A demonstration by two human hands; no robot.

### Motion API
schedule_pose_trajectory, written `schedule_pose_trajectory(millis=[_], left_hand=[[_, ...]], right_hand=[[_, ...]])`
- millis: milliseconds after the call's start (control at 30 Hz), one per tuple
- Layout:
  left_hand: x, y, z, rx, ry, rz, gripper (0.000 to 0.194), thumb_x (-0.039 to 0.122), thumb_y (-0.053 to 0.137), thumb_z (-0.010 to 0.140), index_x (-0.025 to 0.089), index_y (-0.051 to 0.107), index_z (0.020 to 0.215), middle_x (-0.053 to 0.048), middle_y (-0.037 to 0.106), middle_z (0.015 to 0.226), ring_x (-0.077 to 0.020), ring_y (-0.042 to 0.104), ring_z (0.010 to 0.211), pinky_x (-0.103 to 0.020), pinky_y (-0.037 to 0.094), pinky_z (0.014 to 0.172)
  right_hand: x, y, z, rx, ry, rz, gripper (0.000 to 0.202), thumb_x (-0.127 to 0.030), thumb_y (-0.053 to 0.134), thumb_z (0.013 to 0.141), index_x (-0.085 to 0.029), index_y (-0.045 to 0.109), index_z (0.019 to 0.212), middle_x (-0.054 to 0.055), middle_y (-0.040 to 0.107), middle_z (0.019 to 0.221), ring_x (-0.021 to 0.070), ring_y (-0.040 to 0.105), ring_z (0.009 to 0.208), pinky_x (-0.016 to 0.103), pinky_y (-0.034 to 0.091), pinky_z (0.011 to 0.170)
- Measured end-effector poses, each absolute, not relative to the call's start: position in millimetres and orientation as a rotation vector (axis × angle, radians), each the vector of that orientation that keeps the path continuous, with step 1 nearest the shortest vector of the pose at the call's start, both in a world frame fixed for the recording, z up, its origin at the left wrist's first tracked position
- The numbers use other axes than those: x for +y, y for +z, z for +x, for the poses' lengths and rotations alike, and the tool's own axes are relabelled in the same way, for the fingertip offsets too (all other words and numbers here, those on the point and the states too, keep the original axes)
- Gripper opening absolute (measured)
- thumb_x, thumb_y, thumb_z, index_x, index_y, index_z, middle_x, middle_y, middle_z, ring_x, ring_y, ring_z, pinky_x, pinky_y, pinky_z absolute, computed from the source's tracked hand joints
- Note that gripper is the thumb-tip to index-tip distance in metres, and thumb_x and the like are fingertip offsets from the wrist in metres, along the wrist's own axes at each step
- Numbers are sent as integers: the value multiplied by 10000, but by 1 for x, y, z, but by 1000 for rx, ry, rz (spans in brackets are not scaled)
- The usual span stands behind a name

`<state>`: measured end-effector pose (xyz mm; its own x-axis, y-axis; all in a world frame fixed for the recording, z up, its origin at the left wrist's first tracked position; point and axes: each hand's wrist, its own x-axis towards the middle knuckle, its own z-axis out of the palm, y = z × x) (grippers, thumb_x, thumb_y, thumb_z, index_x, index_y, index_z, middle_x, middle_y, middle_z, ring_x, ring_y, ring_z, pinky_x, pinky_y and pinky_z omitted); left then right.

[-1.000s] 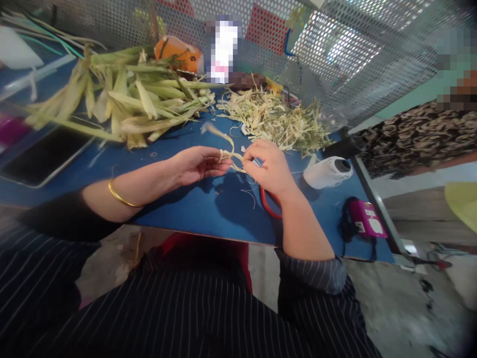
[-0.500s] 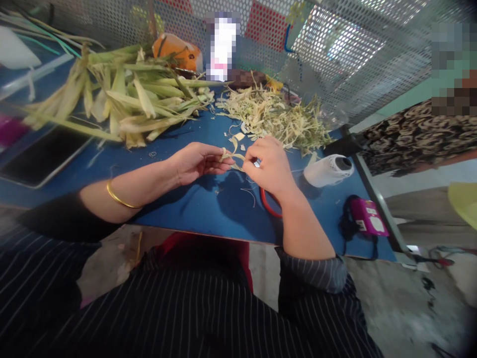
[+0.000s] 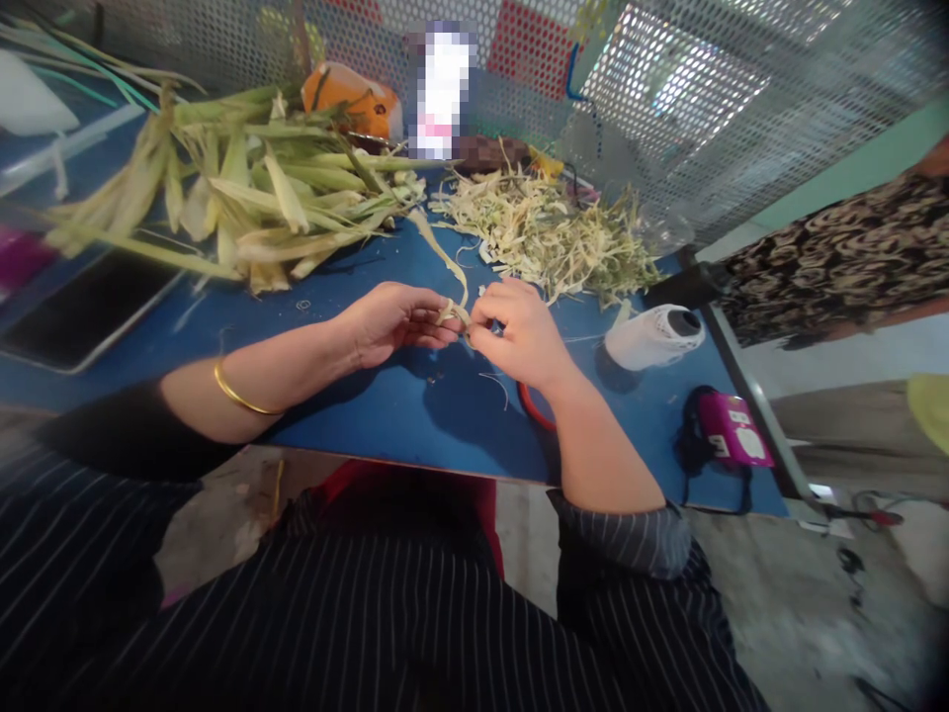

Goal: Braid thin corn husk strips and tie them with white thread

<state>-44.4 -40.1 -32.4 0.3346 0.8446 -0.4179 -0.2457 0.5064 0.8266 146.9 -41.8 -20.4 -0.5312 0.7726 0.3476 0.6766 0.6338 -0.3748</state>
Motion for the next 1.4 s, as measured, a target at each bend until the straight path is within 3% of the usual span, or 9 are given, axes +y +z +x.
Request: schedule_pose_trajectory(millis=[233,367,433,533,667,767,1000,1267,1400], left_hand=[[-41,-32,-43,1004,813,833,151,191,672,705,66,727,769,-119,727,758,-147,668,621,-241,564,621],[-43,-32,-42,1035,862,912,110,183,686,711,89,723,755,-88,719,705,-149,661,590,-263,565,618],[-45,-33,-42,1048,861,967,91,187,705,705,98,718,719,-77,709,669,-142,654,570,-255,556,603],[-46,-35,-42,1048,867,1039,108,211,753,684,111,714,687,-63,695,623,-133,645,546,-235,537,568],[-47,-34,-42,1059,852,1081,112,211,764,677,112,724,711,-75,713,640,-138,643,521,-251,539,556],[-49,-29,-41,1053,778,1122,133,192,754,675,90,738,759,-90,721,650,-137,642,509,-246,535,539],[-53,-31,-38,1057,561,1219,83,171,720,684,89,720,669,-85,713,615,-144,660,518,-239,542,541],[-53,-41,-34,1039,483,1179,49,144,710,657,97,712,647,-90,722,630,-143,666,521,-246,561,562],[-55,-36,-35,989,487,1206,75,172,706,691,100,730,697,-85,731,661,-135,670,537,-237,559,577]], right_hand=[[-42,-24,145,-2385,279,-1079,131,-178,550,830,-219,562,706,-16,588,730,150,530,734,439,280,1066],[-43,-31,138,-2145,450,-1188,128,-254,663,811,-224,539,809,-20,618,709,151,554,699,376,410,878],[-45,-33,135,-2060,499,-1238,181,-275,688,792,-227,517,825,-20,616,692,156,562,704,327,420,747],[-46,-29,137,-2103,565,-1212,227,-356,709,785,-228,543,871,-27,624,674,151,560,692,308,411,703],[-40,-20,149,-1949,805,-1074,410,-610,529,869,-221,630,945,2,630,730,150,589,712,306,447,713],[-34,-20,153,-1754,1053,-1032,525,-685,445,870,-214,666,937,21,632,767,142,598,690,293,477,676],[-38,-37,133,-1822,1241,-1021,177,-333,740,738,-188,677,816,-14,667,741,108,575,658,257,467,640],[-44,-36,128,-1961,1208,-1160,82,-238,666,766,-172,618,761,-31,593,649,82,512,560,239,409,540],[-41,-37,129,-1857,1100,-1134,139,-273,635,823,-191,558,741,-50,540,599,72,477,521,229,390,517]])
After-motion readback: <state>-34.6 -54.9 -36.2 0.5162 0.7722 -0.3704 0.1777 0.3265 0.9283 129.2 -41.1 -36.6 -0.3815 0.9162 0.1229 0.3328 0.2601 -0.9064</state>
